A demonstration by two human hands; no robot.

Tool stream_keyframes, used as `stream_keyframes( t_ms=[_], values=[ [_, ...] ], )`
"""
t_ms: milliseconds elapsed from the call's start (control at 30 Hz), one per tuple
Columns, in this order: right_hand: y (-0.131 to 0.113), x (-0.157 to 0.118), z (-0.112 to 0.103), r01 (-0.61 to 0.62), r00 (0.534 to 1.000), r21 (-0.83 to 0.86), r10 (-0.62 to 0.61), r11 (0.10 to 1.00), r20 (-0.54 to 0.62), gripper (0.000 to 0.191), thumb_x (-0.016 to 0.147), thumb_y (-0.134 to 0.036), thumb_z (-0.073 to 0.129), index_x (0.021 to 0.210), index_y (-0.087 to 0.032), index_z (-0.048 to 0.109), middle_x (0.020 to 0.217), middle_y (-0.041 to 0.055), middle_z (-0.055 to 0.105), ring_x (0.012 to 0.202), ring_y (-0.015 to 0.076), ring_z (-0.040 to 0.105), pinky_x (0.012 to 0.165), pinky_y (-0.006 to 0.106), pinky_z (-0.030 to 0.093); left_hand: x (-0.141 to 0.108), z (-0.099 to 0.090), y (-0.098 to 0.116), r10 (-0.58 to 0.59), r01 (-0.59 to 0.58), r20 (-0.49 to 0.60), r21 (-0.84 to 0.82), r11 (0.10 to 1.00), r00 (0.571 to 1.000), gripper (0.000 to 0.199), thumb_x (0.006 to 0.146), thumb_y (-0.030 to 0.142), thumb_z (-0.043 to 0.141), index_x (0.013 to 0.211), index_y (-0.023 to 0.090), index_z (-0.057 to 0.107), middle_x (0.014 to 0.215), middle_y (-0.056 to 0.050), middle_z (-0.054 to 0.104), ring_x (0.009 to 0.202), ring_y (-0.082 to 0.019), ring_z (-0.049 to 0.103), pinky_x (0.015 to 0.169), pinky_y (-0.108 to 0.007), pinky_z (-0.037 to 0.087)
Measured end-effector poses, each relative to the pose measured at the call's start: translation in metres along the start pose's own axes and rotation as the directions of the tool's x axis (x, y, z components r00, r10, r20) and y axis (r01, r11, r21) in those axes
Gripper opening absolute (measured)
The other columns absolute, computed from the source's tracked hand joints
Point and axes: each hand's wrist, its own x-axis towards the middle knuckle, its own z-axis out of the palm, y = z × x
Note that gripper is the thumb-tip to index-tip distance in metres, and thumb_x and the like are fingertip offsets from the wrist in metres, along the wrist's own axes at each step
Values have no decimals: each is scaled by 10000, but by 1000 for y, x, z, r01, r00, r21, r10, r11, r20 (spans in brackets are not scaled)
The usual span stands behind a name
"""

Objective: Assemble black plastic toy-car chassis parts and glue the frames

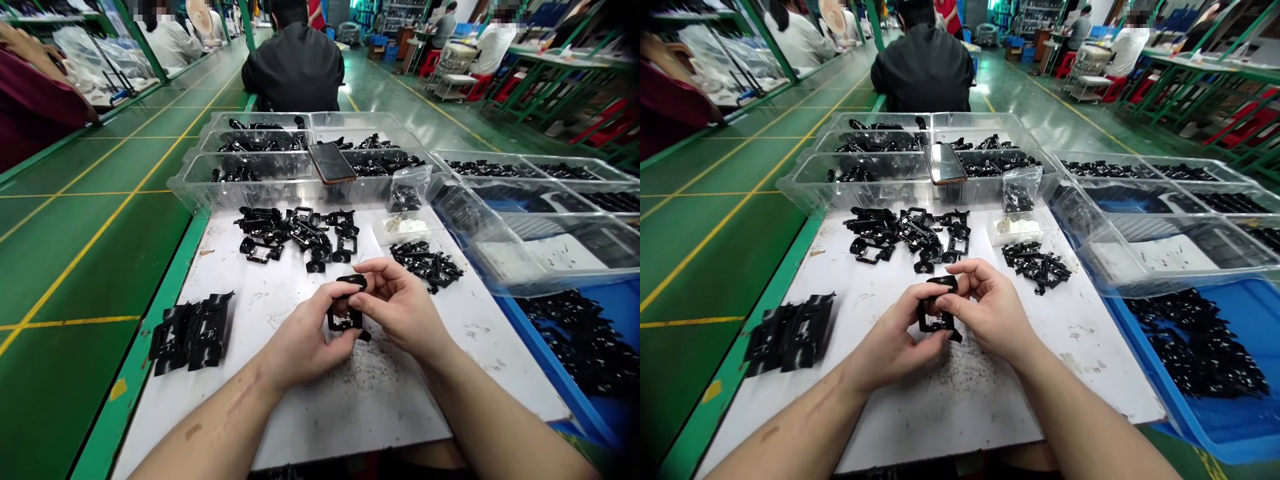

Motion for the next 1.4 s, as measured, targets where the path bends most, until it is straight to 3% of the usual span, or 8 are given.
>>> stream_keyframes(
  t_ms=[200,367,533,733,867,1033,1233,1400],
  values=[
    [-1,6,-26,133,928,-419,-262,898,-266,213,976,-364,725,1166,-269,700,970,30,709,824,178,641,737,356,535,5,-11,-5,-185,175,-74,-121,977,980,540,965,216,733,1457,265,516,1124,-48,667,1037,-199,684,934,-364,564],
    [15,21,-25,149,970,-777,-245,611,-6,377,840,-422,824,1148,-225,730,1117,104,702,1053,313,631,944,528,519,9,-11,-4,-259,241,-79,-186,953,963,536,960,231,730,1450,225,512,1102,-55,679,1006,-196,685,906,-367,553],
    [20,24,-23,102,980,-722,-192,684,-43,213,893,-395,783,1019,-227,751,1065,87,726,903,249,655,862,454,542,8,-8,-2,-286,268,-59,-207,941,956,544,939,221,759,1437,243,540,1128,-55,674,1044,-209,687,869,-350,559],
    [4,9,-27,26,986,-146,-50,989,-158,217,1003,-403,740,1193,-298,728,1066,38,771,868,218,704,787,399,566,7,-9,-5,-291,273,-53,-223,936,955,571,951,199,755,1470,275,531,1177,-67,702,1095,-230,714,890,-356,590],
    [-3,2,-20,102,969,-179,-138,979,-206,377,1019,-446,735,1377,-331,714,840,4,657,718,178,583,694,369,479,7,-10,-6,-288,266,-76,-215,940,955,572,959,218,762,1480,298,538,1162,-55,686,1094,-226,711,895,-351,604],
    [-10,-1,-14,232,886,-182,-285,956,-366,276,862,-324,912,1071,-295,734,783,2,657,611,194,608,596,385,476,8,-10,-3,-306,285,-66,-223,932,950,573,937,176,753,1463,259,539,1151,-62,694,1059,-211,714,786,-294,606],
    [-12,-1,-8,306,828,-213,-370,928,-421,215,877,-270,803,1092,-265,788,861,36,653,637,204,607,569,398,464,8,-8,-3,-282,265,-70,-182,947,957,565,942,176,748,1459,256,534,1154,-57,685,1060,-200,712,841,-303,603],
    [-8,-10,-3,326,688,-421,-518,846,-509,222,792,-344,864,995,-286,798,880,41,673,739,261,648,687,472,521,7,-9,-4,-284,272,-78,-143,952,955,571,945,170,747,1468,264,537,1155,-59,688,1058,-203,708,844,-308,596]
  ],
)
